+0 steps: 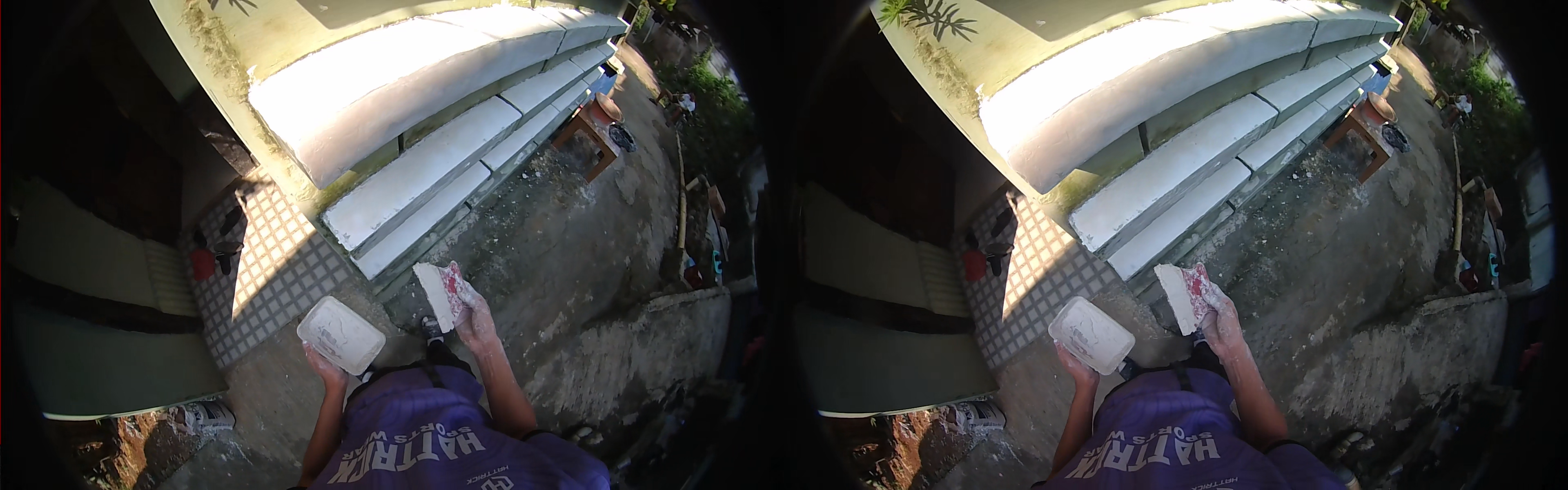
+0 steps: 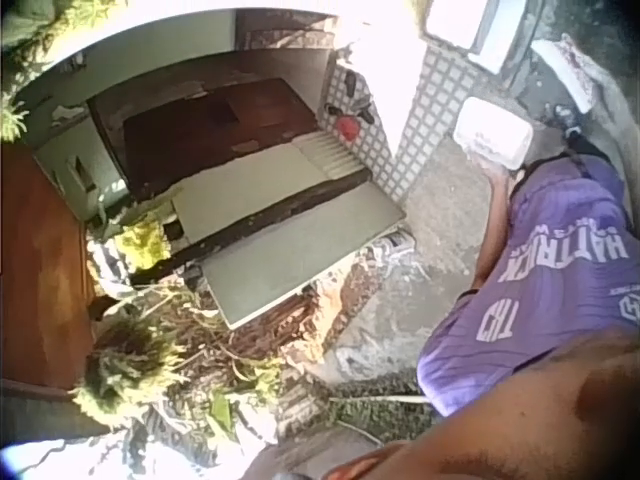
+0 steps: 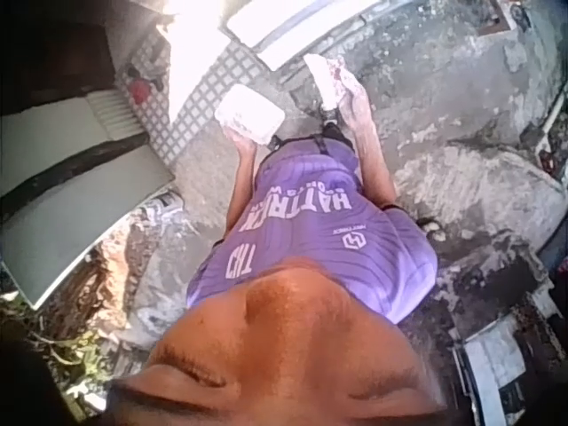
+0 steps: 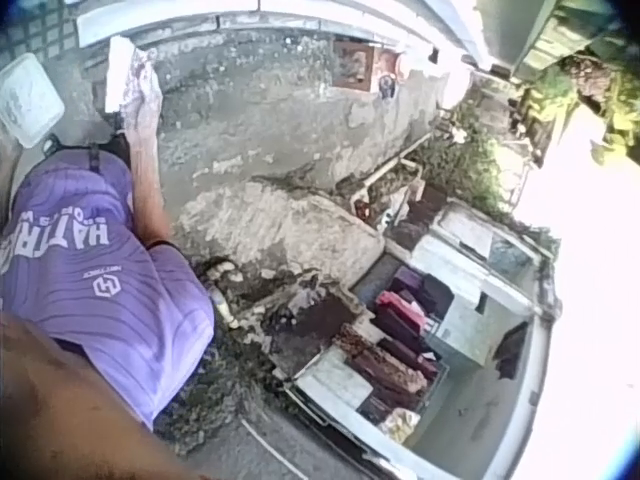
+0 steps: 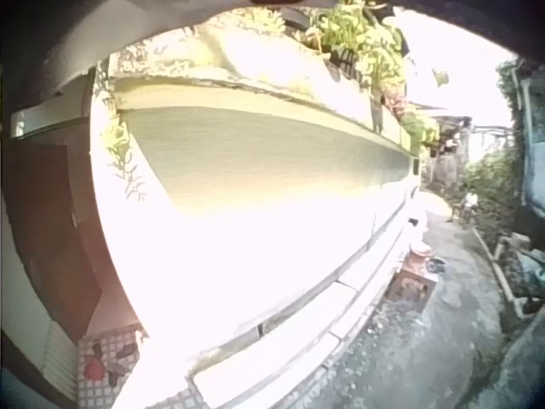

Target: Applying white putty or plaster to a segmented exterior wall using a putty knife and a plastic container.

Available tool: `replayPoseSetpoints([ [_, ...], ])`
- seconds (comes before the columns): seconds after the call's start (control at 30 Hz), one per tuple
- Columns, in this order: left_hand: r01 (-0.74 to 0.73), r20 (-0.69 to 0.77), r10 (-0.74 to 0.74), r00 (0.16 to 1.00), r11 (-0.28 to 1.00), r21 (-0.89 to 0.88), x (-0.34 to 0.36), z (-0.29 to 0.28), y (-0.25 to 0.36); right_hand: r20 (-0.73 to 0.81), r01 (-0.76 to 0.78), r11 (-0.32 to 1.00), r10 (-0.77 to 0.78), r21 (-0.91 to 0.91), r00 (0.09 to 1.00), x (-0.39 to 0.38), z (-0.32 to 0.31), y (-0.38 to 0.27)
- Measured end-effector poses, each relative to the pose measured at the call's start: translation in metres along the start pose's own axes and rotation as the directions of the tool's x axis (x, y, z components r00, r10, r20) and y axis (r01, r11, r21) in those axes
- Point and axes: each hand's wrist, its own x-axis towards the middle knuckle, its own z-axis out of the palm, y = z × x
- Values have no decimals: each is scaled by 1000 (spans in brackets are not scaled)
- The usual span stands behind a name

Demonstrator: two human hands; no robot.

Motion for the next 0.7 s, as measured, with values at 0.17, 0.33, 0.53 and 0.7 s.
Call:
replayPoseSetpoints([
  [0.17, 32, -25, -35, 999, 995, -100, -24, -3, 24, 14, -36, 982, 34, 188, 999, 21, -45, -5],
  [0.33, -80, -83, 75, 994, 996, -48, -27, -7, 22, 56, 168, 981, -163, -102, 985, 83, -52, -20],
  [0.53, -85, -23, 85, 996, 996, -20, -25, -17, 18, 224, 443, 168, -677, -881, 701, 145, -1, -27],
  [0.7, -105, -105, 107, 989, 994, 21, -36, -7, 21, 232, 360, 150, -531, -921, 815, 142, 15, -6],
])
